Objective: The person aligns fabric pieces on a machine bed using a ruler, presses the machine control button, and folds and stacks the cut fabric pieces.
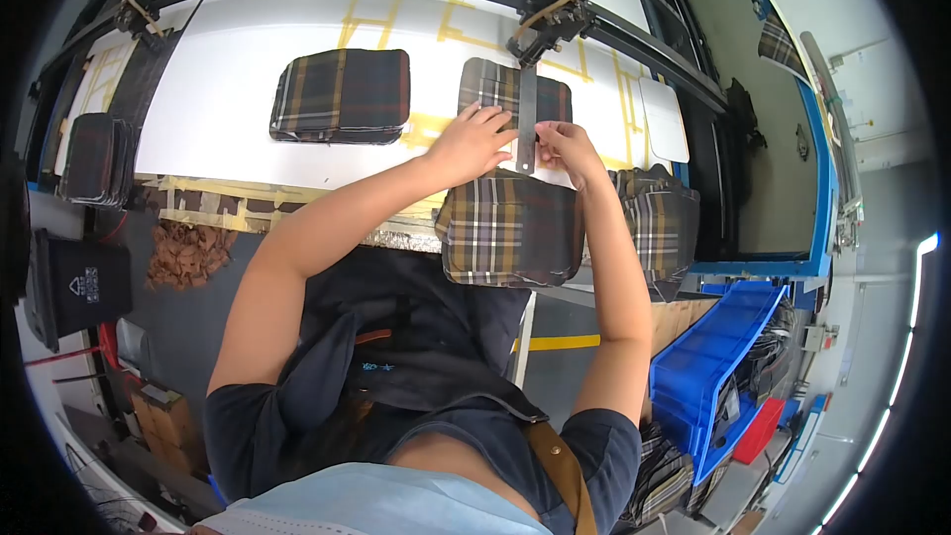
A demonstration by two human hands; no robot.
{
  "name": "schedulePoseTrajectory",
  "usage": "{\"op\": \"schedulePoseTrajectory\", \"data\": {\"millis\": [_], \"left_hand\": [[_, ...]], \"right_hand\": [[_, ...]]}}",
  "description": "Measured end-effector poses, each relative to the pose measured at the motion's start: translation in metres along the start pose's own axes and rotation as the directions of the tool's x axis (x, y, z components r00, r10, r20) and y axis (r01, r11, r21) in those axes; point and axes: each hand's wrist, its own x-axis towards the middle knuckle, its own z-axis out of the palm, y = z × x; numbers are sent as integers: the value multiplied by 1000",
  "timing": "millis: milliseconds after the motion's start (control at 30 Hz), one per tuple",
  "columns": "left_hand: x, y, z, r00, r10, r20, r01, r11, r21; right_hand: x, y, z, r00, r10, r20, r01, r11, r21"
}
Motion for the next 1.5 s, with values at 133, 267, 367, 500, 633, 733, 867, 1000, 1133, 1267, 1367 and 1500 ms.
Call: {"op": "schedulePoseTrajectory", "data": {"millis": [133, 267, 367, 500, 633, 733, 867, 1000, 1133, 1267, 1367, 1500], "left_hand": [[1, 0, -2, 1000, 2, 5, -2, 1000, -2], [0, -1, 1, 1000, 2, -4, -2, 1000, 4], [-1, -2, 8, 995, 34, -98, -33, 999, 13], [-1, -3, 10, 991, 41, -129, -40, 999, 9], [0, -1, 2, 1000, 4, -8, -4, 1000, -2], [1, -1, 2, 1000, 18, -25, -18, 1000, -23], [3, 0, 1, 999, 18, -27, -19, 998, -55], [4, -1, 4, 992, 82, -93, -83, 996, -14], [6, 4, -6, 989, 97, -108, -101, 994, -38], [5, 10, -15, 989, 96, -115, -106, 991, -83], [6, 11, -19, 993, 83, -87, -95, 985, -143], [8, 17, -26, 987, 109, -119, -125, 983, -134]], "right_hand": [[12, 6, -3, 1000, 3, -3, -4, 998, -70], [13, -4, 12, 990, -133, -46, 89, 845, -528], [27, 18, -3, 972, -225, -67, 187, 913, -362], [15, 28, -35, 916, -322, -241, 196, 880, -432], [-3, 47, -85, 838, -434, -330, 143, 759, -635], [-41, 33, -104, 701, -574, -424, 131, 687, -714], [-139, -38, -112, 380, -783, -492, 110, 567, -817], [-221, -85, -201, -112, -864, -491, 133, 477, -869], [-279, -75, -364, -254, -756, -604, -30, 630, -776], [-284, -39, -467, -2, -540, -842, -356, 787, -504], [-268, -26, -512, 106, -451, -886, -427, 784, -450], [-258, -29, -543, 181, -345, -921, -528, 756, -387]]}}
